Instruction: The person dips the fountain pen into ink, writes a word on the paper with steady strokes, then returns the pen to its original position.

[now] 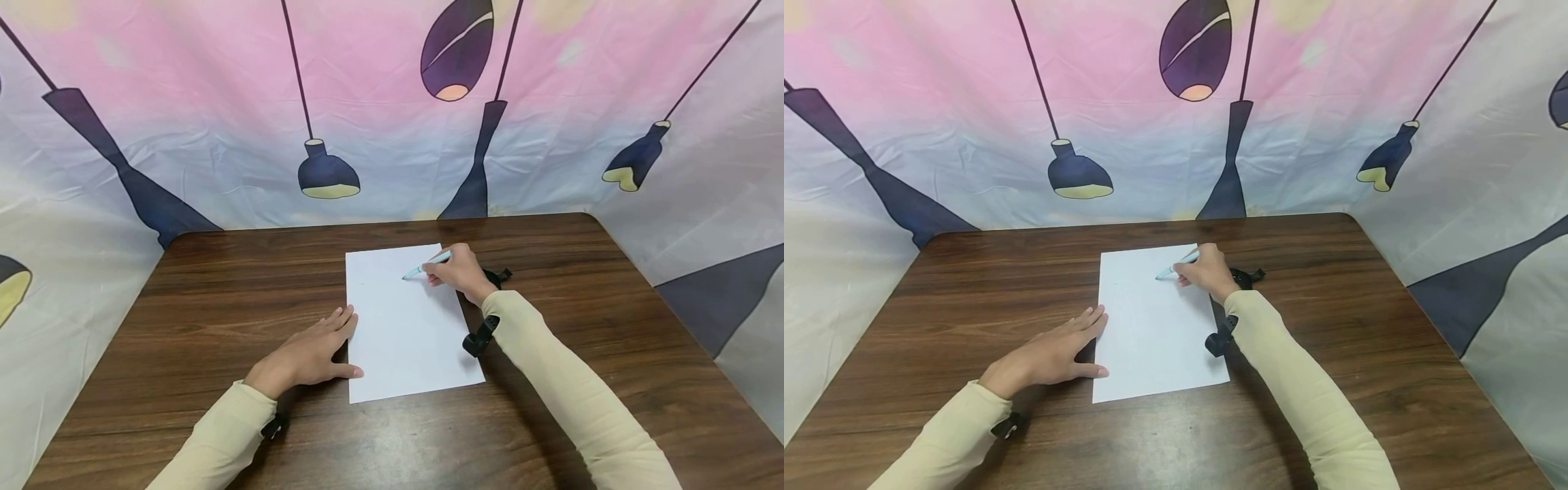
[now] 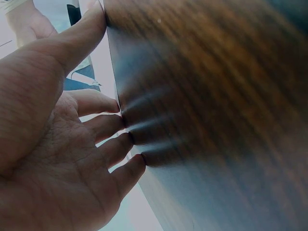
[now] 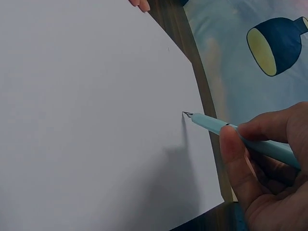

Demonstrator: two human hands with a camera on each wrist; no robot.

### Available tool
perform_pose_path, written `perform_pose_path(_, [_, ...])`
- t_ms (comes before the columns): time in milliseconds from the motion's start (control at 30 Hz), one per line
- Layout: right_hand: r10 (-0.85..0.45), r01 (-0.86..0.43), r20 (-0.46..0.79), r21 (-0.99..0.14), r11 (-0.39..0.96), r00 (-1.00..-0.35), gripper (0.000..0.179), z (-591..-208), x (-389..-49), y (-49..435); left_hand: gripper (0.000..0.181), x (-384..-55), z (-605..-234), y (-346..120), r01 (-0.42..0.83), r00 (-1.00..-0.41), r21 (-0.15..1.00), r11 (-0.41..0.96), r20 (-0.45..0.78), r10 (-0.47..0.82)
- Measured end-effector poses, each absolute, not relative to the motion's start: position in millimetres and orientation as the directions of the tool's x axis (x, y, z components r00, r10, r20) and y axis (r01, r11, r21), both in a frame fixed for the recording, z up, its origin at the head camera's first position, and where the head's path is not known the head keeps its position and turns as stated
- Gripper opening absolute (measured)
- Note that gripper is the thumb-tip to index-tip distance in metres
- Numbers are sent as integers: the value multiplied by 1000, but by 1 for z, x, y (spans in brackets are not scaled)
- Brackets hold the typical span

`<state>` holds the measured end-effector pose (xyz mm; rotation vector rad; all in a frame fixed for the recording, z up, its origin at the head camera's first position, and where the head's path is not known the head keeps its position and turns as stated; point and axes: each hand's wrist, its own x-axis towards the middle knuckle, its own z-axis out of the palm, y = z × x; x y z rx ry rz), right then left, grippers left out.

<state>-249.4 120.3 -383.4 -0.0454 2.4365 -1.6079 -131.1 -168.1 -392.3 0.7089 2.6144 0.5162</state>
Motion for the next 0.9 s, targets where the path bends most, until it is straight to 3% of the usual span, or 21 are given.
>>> perform_pose_path(900, [-98, 120, -179, -892, 436, -979, 20, -376, -251, 141, 95, -131, -393, -169, 405, -797, 439, 802, -261, 545])
